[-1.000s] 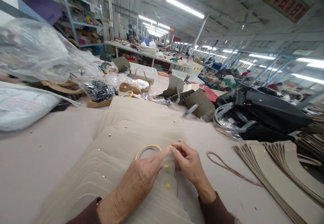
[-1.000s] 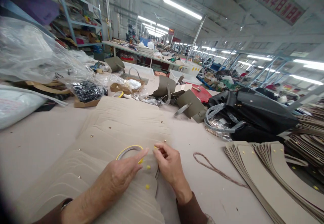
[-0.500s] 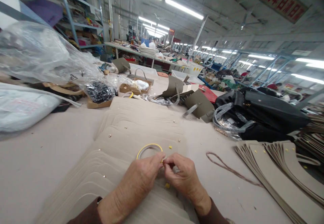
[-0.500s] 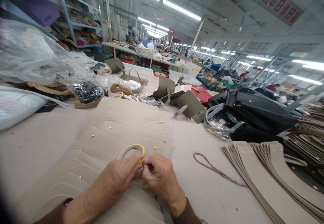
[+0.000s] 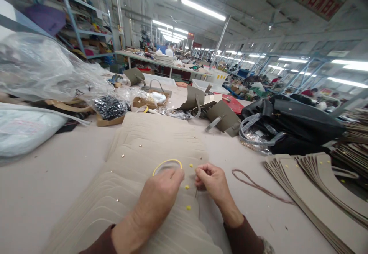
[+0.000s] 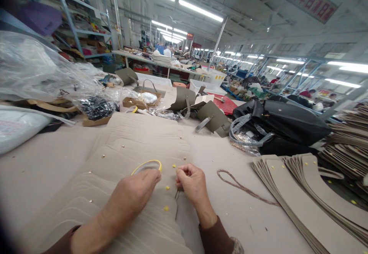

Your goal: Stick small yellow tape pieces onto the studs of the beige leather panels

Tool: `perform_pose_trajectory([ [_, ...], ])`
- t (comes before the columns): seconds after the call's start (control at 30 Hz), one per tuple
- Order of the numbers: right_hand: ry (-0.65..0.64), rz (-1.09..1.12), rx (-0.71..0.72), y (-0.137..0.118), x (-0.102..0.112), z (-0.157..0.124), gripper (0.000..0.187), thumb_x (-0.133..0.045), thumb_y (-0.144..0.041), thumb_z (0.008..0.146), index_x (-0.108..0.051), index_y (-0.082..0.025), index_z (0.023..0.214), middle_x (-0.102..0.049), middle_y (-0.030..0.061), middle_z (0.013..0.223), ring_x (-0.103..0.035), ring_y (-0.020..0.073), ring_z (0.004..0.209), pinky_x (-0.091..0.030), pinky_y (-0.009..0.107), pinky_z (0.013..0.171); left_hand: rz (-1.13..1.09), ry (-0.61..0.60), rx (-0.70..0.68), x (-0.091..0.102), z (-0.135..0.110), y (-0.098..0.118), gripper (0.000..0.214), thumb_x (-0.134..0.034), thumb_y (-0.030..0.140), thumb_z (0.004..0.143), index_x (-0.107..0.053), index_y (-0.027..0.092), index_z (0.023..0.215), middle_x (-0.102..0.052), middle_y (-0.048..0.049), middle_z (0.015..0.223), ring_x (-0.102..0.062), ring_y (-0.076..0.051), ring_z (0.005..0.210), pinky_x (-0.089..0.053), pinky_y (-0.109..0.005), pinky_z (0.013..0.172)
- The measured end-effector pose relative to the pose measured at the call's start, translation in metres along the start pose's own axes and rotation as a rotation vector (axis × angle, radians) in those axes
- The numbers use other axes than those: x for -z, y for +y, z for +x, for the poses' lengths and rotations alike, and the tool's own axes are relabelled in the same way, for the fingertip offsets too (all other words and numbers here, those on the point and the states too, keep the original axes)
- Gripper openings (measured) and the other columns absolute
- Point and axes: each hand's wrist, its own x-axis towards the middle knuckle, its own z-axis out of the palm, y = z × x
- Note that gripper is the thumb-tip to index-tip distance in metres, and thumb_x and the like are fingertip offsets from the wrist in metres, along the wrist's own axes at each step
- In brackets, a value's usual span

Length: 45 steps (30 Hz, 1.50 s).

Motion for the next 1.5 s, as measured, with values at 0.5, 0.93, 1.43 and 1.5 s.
perform_pose_trajectory([
  [0.5, -0.111, -0.064, -0.048, 0.008, 0.011, 0.008, 0.028, -0.068, -0.041, 0.072, -0.067, -0.013, 0.074, -0.069, 0.0032, 0.06, -0.064, 0.013, 0.051, -0.053, 0.023, 0.052, -0.096, -0.259, -0.016, -0.012, 0.023, -0.017, 0.018, -0.038, 0.01, 0.093, -0.052, 0.017, 0.102, -0.061, -0.0064, 0.093, -0.056, -0.022, 0.089, -0.044, -0.033, 0.077],
  [0.93, -0.299, -0.206, -0.209, 0.011, 0.018, -0.01, 0.021, -0.063, -0.034, 0.074, -0.061, -0.015, 0.067, -0.06, -0.0038, 0.049, -0.049, 0.0065, 0.034, -0.037, 0.015, 0.034, -0.133, -0.418, -0.158, 0.005, 0.002, -0.013, 0.017, -0.037, 0.01, 0.09, -0.049, 0.023, 0.091, -0.064, -0.0007, 0.076, -0.061, -0.02, 0.064, -0.039, -0.029, 0.055],
  [1.43, -0.412, -0.453, -0.002, 0.0, 0.013, -0.019, 0.015, -0.062, -0.021, 0.078, -0.073, -0.015, 0.069, -0.068, -0.0008, 0.062, -0.054, 0.0107, 0.054, -0.036, 0.017, 0.048, -0.127, -0.462, -0.186, 0.01, 0.002, -0.011, 0.024, -0.038, 0.008, 0.087, -0.052, 0.025, 0.097, -0.064, 0.0005, 0.073, -0.058, -0.022, 0.062, -0.035, -0.031, 0.054],
  [1.5, -0.398, -0.493, 0.038, -0.001, 0.012, -0.02, 0.015, -0.061, -0.019, 0.079, -0.073, -0.016, 0.069, -0.069, -0.0007, 0.063, -0.057, 0.0118, 0.057, -0.037, 0.018, 0.05, -0.12, -0.474, -0.166, 0.009, 0.003, -0.011, 0.023, -0.037, 0.009, 0.087, -0.053, 0.025, 0.092, -0.064, -0.0004, 0.073, -0.059, -0.023, 0.062, -0.035, -0.031, 0.053],
])
